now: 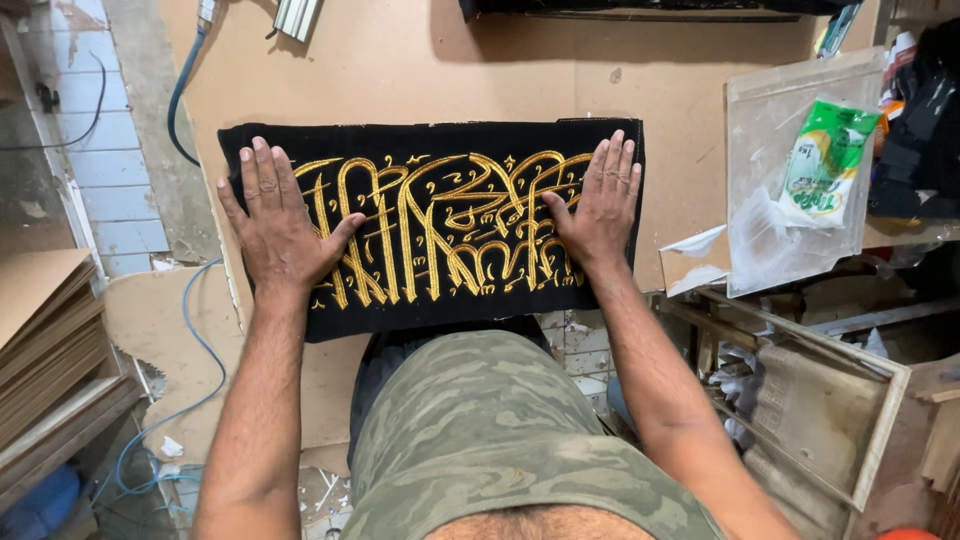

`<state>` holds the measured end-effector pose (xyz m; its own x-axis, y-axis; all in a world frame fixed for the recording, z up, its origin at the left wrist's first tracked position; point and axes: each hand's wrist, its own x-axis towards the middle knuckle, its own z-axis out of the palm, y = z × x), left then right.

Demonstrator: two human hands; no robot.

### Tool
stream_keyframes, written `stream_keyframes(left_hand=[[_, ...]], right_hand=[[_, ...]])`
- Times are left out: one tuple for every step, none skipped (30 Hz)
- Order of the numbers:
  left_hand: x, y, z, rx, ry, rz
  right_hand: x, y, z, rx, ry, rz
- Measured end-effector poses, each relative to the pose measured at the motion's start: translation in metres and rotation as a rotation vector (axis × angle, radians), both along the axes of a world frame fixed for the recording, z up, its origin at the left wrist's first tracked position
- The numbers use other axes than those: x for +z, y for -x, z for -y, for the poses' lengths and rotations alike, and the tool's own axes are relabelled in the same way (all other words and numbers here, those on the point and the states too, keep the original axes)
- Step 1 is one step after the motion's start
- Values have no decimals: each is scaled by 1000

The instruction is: The person lays a black embroidered calligraphy panel on the workbench, spreads white glue across a wooden board using a small handheld spreader, then positions and presses the fabric panel onto the glued board, aligning it with both hands. A second worker with a nail gun works nearby.

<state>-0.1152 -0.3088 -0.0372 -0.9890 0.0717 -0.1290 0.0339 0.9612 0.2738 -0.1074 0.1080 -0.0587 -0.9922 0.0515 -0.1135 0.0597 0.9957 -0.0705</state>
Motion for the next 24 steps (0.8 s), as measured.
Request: stream_keyframes(left_hand=[[1,0,-2,-3,10,2],[2,1,-3,-6,21,-3],[3,2,-4,-5,13,-6],[3,1,-5,-4,6,-2],[4,0,-6,1,-1,2],[4,0,-8,-1,2,3],[5,-2,-9,-5,5,4],[5,-3,-11,-11,6,7],[6,-5,-12,-2,-5,22],[6,-6,-14,10,-17,32],[7,-6,-14,24,-27,43],[8,-7,-15,16,-21,38],[9,-7,-15,6,-20,35],[10,-6,-16,-1,-18,26],[10,-6,-16,6,-16,26],[11,-6,-15,8,-13,33],[11,-6,-15,9,-12,40],[11,-6,-15,5,-19,39],[11,-6,-14,6,-24,40],[11,-7,-13,9,-27,43],[11,-7,-13,3,-32,41],[11,-8,-12,0,-34,37],[10,-9,-11,-4,-38,32],[9,-10,-11,-6,-38,18]], right_hand=[[4,1,14,-2,-78,47],[6,6,34,-5,-153,87],[8,9,56,-8,-230,132],[9,9,81,114,-144,170],[8,7,111,238,-56,206],[8,3,139,402,228,-67],[9,1,167,507,280,-36],[8,-1,188,609,332,-3],[8,-3,201,664,291,39],[8,-3,211,722,248,78],[7,-4,215,781,206,117],[7,-4,208,747,208,98],[6,-5,193,709,205,81],[5,-5,178,676,201,58],[4,-7,154,582,187,37],[4,-13,121,483,174,21],[3,-19,85,373,156,-50],[3,-22,50,270,140,-124],[3,-28,18,185,79,-123],[1,-35,-6,101,21,-119],[-2,-43,-21,71,77,-122],[-4,-48,-33,41,135,-127],[-7,-51,-40,13,193,-130],[-9,-54,-42,9,163,-125]])
